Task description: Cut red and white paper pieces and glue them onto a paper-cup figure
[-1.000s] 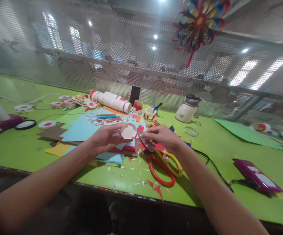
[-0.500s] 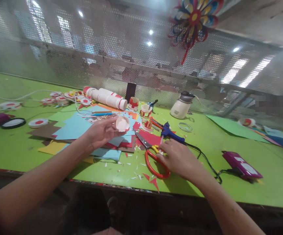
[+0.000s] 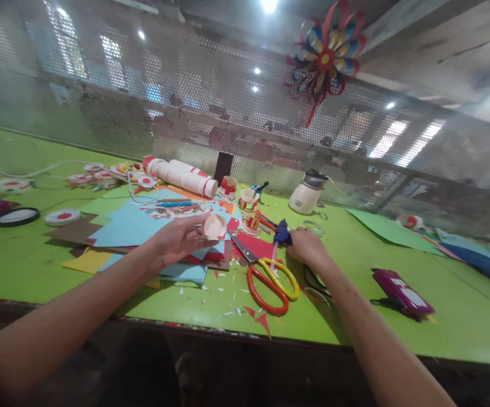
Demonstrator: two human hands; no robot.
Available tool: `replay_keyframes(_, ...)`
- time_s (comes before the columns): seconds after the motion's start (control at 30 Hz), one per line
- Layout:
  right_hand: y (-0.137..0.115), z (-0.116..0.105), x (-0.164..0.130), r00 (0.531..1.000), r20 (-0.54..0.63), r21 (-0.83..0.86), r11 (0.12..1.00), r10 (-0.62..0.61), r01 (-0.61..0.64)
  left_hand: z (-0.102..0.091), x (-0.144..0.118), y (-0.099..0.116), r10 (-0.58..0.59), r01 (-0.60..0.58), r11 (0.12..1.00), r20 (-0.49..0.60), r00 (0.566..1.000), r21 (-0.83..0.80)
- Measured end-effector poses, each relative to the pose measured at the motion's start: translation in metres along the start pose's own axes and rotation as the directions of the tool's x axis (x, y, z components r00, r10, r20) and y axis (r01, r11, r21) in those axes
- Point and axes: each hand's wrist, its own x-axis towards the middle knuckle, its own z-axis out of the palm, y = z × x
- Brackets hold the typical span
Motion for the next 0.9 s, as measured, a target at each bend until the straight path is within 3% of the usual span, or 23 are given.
replay_keyframes(0.3,0.006,0.015,0.015,0.990,-0.096,0.152,0.984,0.108,-0.092,-0.002,0.001,-0.002,-0.004,0.004,1.000,0.013,1.000,-0.027)
replay_keyframes(0.43,0.024,0.006,0.015,0.965,-0.162,0.333,0.932,0.207,-0.144,-0.003,0.001,-0.002,0.001,-0.001,1.000,-0.008,1.000,-0.017)
replay_keyframes(0.57,0.032,-0.014,0.006,0.927,-0.225,0.550,0.825,0.298,-0.132,-0.004,0.002,-0.002,0.011,-0.011,1.000,-0.012,1.000,-0.011)
replay_keyframes(0.63,0.025,-0.029,-0.003,0.927,-0.258,0.693,0.720,0.273,-0.019,-0.004,0.003,-0.001,0.027,-0.028,0.999,-0.024,0.999,-0.020)
replay_keyframes(0.7,0.011,-0.046,-0.015,0.936,-0.274,0.939,0.271,0.219,0.212,-0.004,0.003,0.000,0.053,-0.054,0.998,-0.041,0.998,-0.034)
replay_keyframes(0.73,0.002,-0.054,-0.021,0.951,-0.260,0.963,0.114,0.164,0.244,-0.003,0.003,0.001,0.069,-0.071,0.997,-0.045,0.997,-0.040)
replay_keyframes(0.77,-0.006,-0.061,-0.028,0.964,-0.238,0.971,0.020,0.117,0.237,-0.003,0.003,0.002,0.085,-0.087,0.995,-0.048,0.995,-0.045)
replay_keyframes(0.83,-0.021,-0.071,-0.040,0.979,-0.199,0.979,-0.025,0.050,0.200,-0.003,0.002,0.002,0.115,-0.117,0.992,-0.050,0.992,-0.047)
replay_keyframes(0.9,-0.031,-0.075,-0.049,0.979,-0.203,0.978,0.045,-0.020,0.204,-0.002,0.000,0.003,0.137,-0.138,0.990,-0.028,0.990,-0.029)
